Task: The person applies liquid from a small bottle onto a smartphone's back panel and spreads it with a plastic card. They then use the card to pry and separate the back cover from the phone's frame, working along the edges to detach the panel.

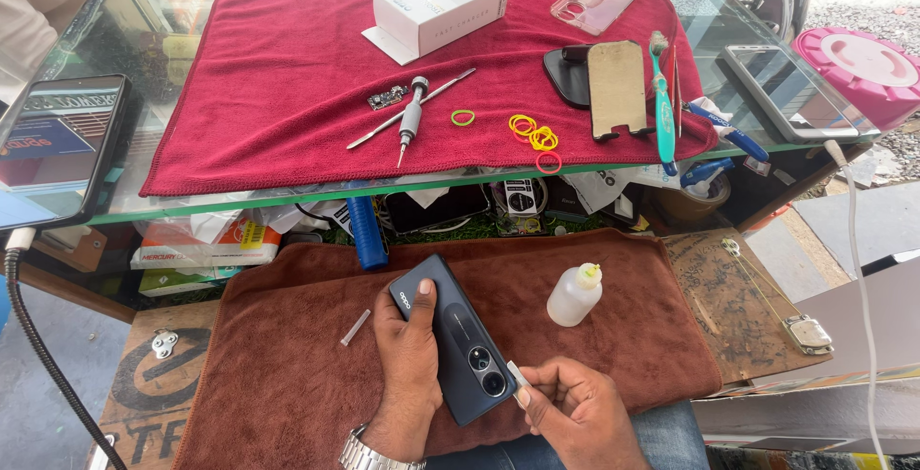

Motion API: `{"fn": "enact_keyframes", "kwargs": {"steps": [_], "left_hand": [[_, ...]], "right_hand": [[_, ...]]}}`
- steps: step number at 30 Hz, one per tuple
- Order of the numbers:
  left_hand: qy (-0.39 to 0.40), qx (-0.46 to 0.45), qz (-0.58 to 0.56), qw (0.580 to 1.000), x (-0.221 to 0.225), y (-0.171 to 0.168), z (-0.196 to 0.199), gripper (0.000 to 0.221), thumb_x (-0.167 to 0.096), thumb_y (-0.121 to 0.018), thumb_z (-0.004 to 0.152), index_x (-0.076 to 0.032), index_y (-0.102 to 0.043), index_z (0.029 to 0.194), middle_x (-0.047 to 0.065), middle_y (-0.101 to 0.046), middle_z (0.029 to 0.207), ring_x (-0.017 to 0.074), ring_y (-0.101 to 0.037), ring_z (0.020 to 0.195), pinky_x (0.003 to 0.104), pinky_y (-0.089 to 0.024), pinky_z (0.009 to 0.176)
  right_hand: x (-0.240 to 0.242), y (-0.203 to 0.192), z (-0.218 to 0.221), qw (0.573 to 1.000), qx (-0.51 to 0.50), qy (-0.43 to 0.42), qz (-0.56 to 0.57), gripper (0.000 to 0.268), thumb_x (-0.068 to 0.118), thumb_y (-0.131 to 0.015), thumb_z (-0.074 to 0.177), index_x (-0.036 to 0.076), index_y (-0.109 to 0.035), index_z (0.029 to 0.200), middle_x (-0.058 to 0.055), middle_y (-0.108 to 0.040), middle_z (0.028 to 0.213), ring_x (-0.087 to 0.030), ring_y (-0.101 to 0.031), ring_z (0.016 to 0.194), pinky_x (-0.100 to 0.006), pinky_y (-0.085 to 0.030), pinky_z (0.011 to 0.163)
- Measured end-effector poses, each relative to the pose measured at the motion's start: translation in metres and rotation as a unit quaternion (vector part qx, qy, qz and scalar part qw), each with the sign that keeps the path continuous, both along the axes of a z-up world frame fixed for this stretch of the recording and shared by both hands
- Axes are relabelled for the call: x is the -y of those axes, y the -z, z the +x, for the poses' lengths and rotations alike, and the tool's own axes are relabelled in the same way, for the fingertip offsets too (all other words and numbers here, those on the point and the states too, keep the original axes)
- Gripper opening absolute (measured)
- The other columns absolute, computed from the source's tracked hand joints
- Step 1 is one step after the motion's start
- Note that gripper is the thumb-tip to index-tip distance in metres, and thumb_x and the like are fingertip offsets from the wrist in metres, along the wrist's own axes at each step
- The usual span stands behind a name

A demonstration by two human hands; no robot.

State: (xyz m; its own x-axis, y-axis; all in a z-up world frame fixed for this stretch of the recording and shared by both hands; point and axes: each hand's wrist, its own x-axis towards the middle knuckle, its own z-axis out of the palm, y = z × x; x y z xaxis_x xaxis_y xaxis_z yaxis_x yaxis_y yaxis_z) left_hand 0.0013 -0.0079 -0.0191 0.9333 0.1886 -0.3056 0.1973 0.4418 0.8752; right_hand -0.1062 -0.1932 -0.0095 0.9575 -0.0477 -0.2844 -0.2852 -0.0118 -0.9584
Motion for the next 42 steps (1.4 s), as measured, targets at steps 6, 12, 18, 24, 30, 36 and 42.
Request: {"fn": "enact_keyframes", "kwargs": {"steps": [6, 12, 18, 24, 30, 36, 42], "left_hand": [[-0.032, 0.007, -0.001, 0.999, 0.001, 0.002, 0.0, 0.044, -0.034, -0.068, 0.092, -0.006, -0.051, 0.121, 0.01, -0.064, 0.096, 0.0113, -0.069, 0.077, 0.026, -0.065, 0.062], [-0.046, 0.01, -0.003, 0.999, 0.002, 0.001, -0.001, 0.042, -0.034, -0.066, 0.092, -0.007, -0.051, 0.119, 0.009, -0.064, 0.093, 0.0111, -0.069, 0.072, 0.026, -0.064, 0.058], [-0.056, 0.035, -0.009, 0.998, 0.002, 0.002, -0.002, 0.041, -0.032, -0.069, 0.094, -0.005, -0.051, 0.119, 0.008, -0.064, 0.094, 0.0115, -0.067, 0.072, 0.026, -0.063, 0.061], [-0.053, 0.014, -0.011, 0.998, 0.002, -0.002, -0.002, 0.042, -0.032, -0.068, 0.092, -0.008, -0.049, 0.121, 0.007, -0.065, 0.097, 0.0104, -0.071, 0.077, 0.027, -0.066, 0.063], [-0.051, 0.012, -0.003, 0.999, 0.001, -0.001, -0.002, 0.044, -0.033, -0.067, 0.093, -0.007, -0.048, 0.123, 0.009, -0.063, 0.097, 0.0112, -0.07, 0.077, 0.027, -0.066, 0.062], [-0.051, 0.016, -0.003, 0.999, 0.0, 0.0, -0.002, 0.043, -0.033, -0.066, 0.094, -0.007, -0.047, 0.124, 0.009, -0.062, 0.1, 0.0108, -0.07, 0.08, 0.027, -0.067, 0.065], [-0.07, 0.017, -0.02, 0.997, 0.002, 0.003, -0.001, 0.039, -0.029, -0.065, 0.096, -0.008, -0.046, 0.122, 0.008, -0.062, 0.101, 0.0119, -0.068, 0.085, 0.028, -0.065, 0.072]], "right_hand": [[-0.01, -0.005, 0.004, 0.999, -0.013, 0.046, 0.009, 0.019, 0.006, -0.071, 0.089, -0.005, -0.074, 0.105, -0.01, -0.076, 0.078, -0.009, -0.067, 0.064, -0.025, -0.06, 0.057], [-0.011, -0.005, 0.005, 0.998, -0.031, 0.043, -0.036, 0.017, 0.007, -0.069, 0.089, -0.003, -0.072, 0.102, -0.009, -0.076, 0.078, -0.01, -0.069, 0.064, -0.027, -0.064, 0.058], [-0.01, 0.004, 0.001, 0.999, 0.029, 0.022, 0.003, 0.016, 0.006, -0.069, 0.091, -0.004, -0.067, 0.104, -0.01, -0.073, 0.08, -0.009, -0.068, 0.067, -0.026, -0.061, 0.061], [-0.012, 0.002, 0.002, 1.0, 0.005, 0.02, -0.012, 0.015, 0.007, -0.069, 0.091, -0.003, -0.064, 0.102, -0.01, -0.074, 0.079, -0.01, -0.068, 0.066, -0.027, -0.062, 0.061], [-0.012, -0.003, 0.005, 0.999, 0.01, 0.011, -0.039, 0.013, 0.006, -0.068, 0.09, -0.002, -0.066, 0.099, -0.011, -0.076, 0.078, -0.01, -0.072, 0.064, -0.026, -0.065, 0.058], [-0.012, -0.005, 0.005, 0.999, 0.016, 0.003, -0.037, 0.01, 0.005, -0.068, 0.091, -0.002, -0.066, 0.098, -0.01, -0.074, 0.078, -0.009, -0.069, 0.064, -0.026, -0.063, 0.057], [-0.019, -0.007, 0.005, 0.999, 0.003, 0.032, -0.025, 0.013, 0.008, -0.066, 0.092, 0.0, -0.065, 0.102, -0.008, -0.072, 0.079, -0.009, -0.068, 0.068, -0.026, -0.064, 0.061]]}}
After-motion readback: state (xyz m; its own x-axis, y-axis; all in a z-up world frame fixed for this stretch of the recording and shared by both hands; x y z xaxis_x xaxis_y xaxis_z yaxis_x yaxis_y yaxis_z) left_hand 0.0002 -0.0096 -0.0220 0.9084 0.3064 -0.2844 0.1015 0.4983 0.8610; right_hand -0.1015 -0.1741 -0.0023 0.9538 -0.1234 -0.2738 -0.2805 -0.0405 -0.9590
